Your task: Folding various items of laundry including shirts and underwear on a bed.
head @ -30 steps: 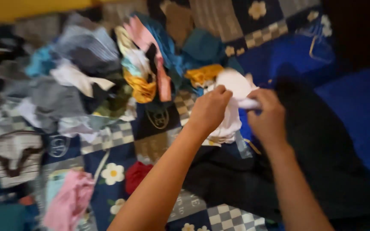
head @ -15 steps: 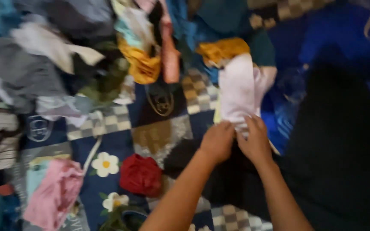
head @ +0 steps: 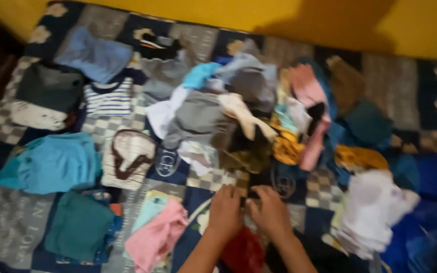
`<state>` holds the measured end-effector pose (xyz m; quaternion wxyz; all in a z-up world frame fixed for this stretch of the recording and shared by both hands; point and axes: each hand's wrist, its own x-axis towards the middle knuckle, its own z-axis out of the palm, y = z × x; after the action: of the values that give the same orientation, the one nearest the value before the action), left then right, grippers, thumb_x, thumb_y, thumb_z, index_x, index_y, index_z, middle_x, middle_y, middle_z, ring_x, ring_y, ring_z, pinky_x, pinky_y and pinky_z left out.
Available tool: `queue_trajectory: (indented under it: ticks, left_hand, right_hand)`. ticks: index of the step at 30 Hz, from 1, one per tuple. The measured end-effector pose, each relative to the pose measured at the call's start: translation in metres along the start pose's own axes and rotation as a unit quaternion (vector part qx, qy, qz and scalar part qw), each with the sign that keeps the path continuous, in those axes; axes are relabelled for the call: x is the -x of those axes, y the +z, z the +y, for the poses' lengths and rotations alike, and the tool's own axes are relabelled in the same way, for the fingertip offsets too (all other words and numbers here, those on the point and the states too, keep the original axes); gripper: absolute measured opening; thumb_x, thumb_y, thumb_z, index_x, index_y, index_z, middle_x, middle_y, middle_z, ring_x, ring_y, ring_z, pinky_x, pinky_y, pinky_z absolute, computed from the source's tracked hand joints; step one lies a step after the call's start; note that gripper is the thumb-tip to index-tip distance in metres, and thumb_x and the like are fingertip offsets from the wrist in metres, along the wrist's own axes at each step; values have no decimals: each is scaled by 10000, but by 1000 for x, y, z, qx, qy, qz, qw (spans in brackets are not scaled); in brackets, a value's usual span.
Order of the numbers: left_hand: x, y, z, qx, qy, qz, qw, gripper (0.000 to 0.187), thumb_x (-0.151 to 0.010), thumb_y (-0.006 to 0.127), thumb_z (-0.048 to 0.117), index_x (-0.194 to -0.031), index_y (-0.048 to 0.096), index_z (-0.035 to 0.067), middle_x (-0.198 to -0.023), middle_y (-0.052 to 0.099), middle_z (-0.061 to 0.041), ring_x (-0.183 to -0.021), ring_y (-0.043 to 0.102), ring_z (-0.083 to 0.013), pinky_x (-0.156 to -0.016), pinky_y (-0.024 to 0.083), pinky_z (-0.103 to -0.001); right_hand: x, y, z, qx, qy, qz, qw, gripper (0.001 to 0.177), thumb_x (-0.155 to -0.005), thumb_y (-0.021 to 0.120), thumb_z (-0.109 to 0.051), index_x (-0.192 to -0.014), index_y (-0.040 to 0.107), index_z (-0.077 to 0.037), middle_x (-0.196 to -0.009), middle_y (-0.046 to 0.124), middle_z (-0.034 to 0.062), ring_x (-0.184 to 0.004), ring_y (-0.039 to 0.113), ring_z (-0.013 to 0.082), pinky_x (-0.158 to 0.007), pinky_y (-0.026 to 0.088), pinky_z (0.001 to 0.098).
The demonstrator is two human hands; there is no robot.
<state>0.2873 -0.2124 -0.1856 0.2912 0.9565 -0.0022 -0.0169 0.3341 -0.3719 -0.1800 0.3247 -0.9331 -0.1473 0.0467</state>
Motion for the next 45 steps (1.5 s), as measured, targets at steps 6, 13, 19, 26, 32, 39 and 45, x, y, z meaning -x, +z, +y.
queue_trajectory:
  ticks: [6, 13, 19, 26, 32, 39, 45]
  left_hand:
    - [-20, -68, -70, 15, -124, 102, 987, 696, -687, 781, 103, -1339, 562, 1, -1393, 515, -308, -1281, 480, -498, -996, 410, -525]
    - [-60, -43, -161, -40, -137, 90, 986, 276, -893, 629, 86, -1159, 704, 91, -1212, 618, -188, -1163, 582, -372, -954, 483, -478]
    - [-76, -67, -166, -137, -70, 102, 983, 126, -760, 655, 120, -841, 741, 78, -1015, 655, -109, -1046, 586, -309, -848, 484, -433]
    - [-78, -47, -176, -6, 21, 227, 974, 251, -817, 588, 58, -1059, 646, 23, -987, 667, -195, -1033, 621, -396, -918, 496, -504]
    - [-99, -72, -128, 119, -137, 153, 971, 148, -894, 566, 56, -1041, 574, 44, -894, 682, -252, -886, 647, -479, -774, 485, -584]
    - [-86, -41, -123, 195, -258, 185, 928, 483, -749, 579, 57, -1232, 582, 35, -1020, 683, -318, -984, 630, -523, -862, 492, -576]
    - [-88, -6, -111, 220, -345, 149, 900, 366, -959, 528, 207, -1225, 593, -36, -1122, 683, -331, -1078, 615, -533, -956, 462, -576]
  right_hand:
    - [-50, 67, -80, -69, -78, -21, 994, 406, -830, 715, -152, -1218, 657, -47, -1306, 638, 211, -1166, 602, 421, -947, 490, 465]
    - [-108, 112, -120, 117, 7, -219, 969, 274, -900, 646, -186, -1165, 714, -168, -1282, 631, 189, -1138, 609, 418, -986, 481, 498]
    - [-102, 163, -74, 27, -154, -57, 986, 431, -799, 661, -112, -1213, 654, 10, -1223, 627, 291, -1099, 592, 488, -917, 492, 538]
    - [-109, 56, -146, 55, -150, 109, 981, 191, -858, 732, -167, -1039, 720, -108, -1138, 681, 132, -1107, 643, 359, -980, 492, 464]
    - [-153, -8, -105, 122, -116, 223, 960, 596, -743, 820, -218, -1279, 666, -9, -1269, 627, 239, -1140, 615, 425, -972, 471, 481]
    - [-88, 26, -49, -148, 13, -57, 987, 397, -778, 745, -119, -1173, 737, -78, -1045, 778, 115, -929, 772, 304, -820, 594, 377]
    - [-153, -23, 58, -238, 123, 34, 963, 399, -959, 632, -281, -1228, 751, -10, -1025, 724, 265, -937, 665, 430, -879, 512, 507]
